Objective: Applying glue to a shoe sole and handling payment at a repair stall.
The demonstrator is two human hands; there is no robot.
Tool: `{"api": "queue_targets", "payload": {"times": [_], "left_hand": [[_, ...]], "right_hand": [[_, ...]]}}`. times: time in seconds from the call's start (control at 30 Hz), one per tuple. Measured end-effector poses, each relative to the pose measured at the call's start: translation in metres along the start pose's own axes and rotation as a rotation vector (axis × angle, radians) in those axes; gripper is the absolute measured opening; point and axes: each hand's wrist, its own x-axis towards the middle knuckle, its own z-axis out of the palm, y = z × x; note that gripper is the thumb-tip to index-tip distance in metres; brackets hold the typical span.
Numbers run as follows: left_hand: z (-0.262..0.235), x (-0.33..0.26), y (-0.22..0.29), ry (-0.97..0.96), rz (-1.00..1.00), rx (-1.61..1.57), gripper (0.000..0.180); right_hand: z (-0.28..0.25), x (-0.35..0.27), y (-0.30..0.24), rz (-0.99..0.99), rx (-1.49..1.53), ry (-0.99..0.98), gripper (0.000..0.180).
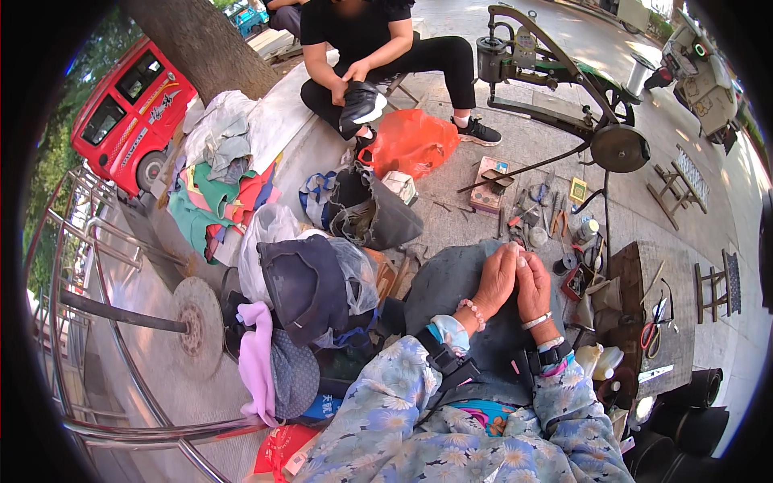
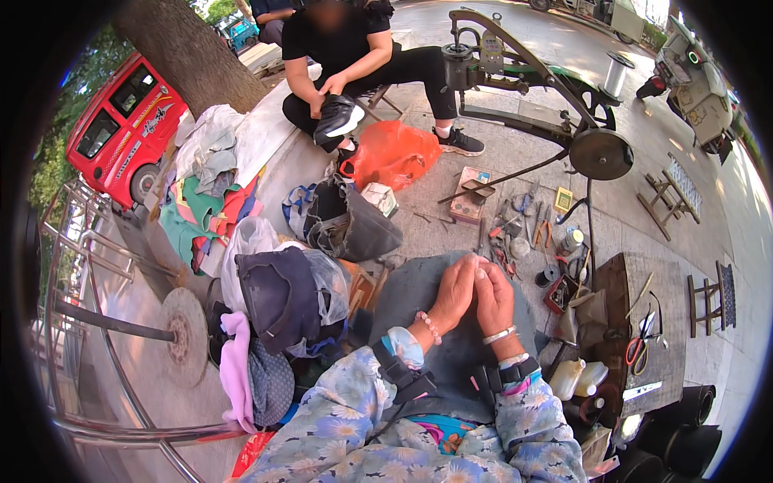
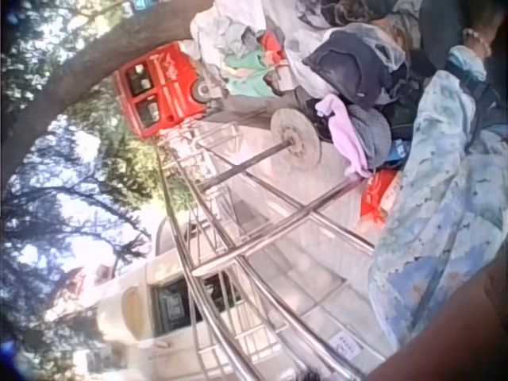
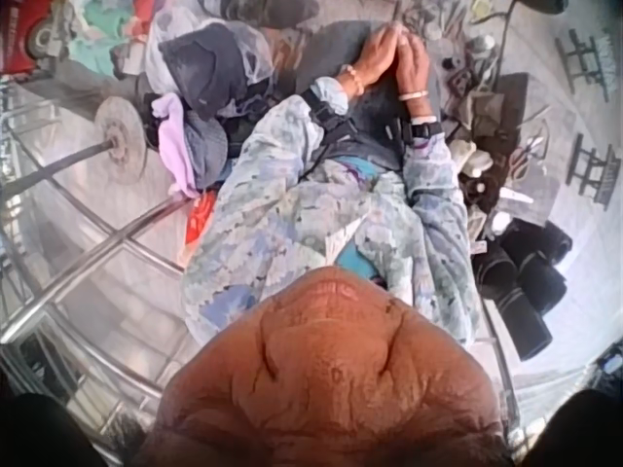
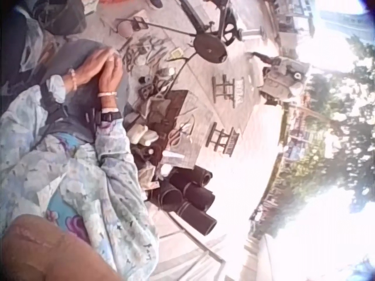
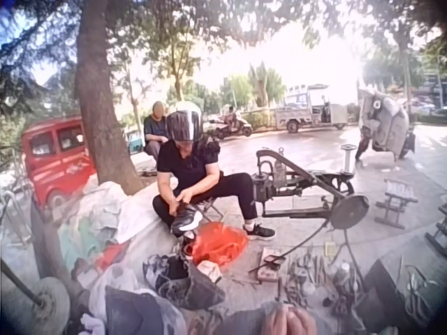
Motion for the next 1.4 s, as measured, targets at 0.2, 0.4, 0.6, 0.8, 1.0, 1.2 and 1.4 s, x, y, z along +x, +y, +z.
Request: {"api": "queue_targets", "payload": {"times": [0.2, 0.4, 0.6, 0.8, 1.0, 1.2, 1.4], "left_hand": [[-0.002, 0.000, 0.006, 0.017, 0.007, 0.019, 0.035], [0.001, 0.004, -0.006, 0.025, 0.094, 0.017, 0.034], [0.008, 0.003, -0.011, 0.019, 0.098, -0.009, 0.033], [0.013, 0.001, -0.013, 0.046, 0.074, -0.003, 0.031], [0.009, 0.004, -0.015, 0.028, 0.076, -0.096, 0.030], [0.009, 0.006, -0.011, -0.001, -0.038, -0.201, 0.028], [0.008, 0.008, -0.014, -0.028, -0.060, -0.280, 0.028]], "right_hand": [[0.002, 0.003, 0.002, -0.016, 0.015, -0.020, 0.019], [-0.004, 0.003, 0.002, 0.028, 0.017, -0.033, 0.024], [-0.011, 0.001, -0.001, 0.027, 0.004, -0.039, 0.026], [-0.014, -0.001, -0.004, 0.040, 0.005, -0.027, 0.026], [-0.013, 0.002, 0.000, -0.005, -0.093, -0.020, 0.026], [-0.012, 0.003, -0.001, 0.073, 0.023, -0.018, 0.024], [-0.006, 0.004, -0.005, 0.020, -0.021, -0.007, 0.022]]}}
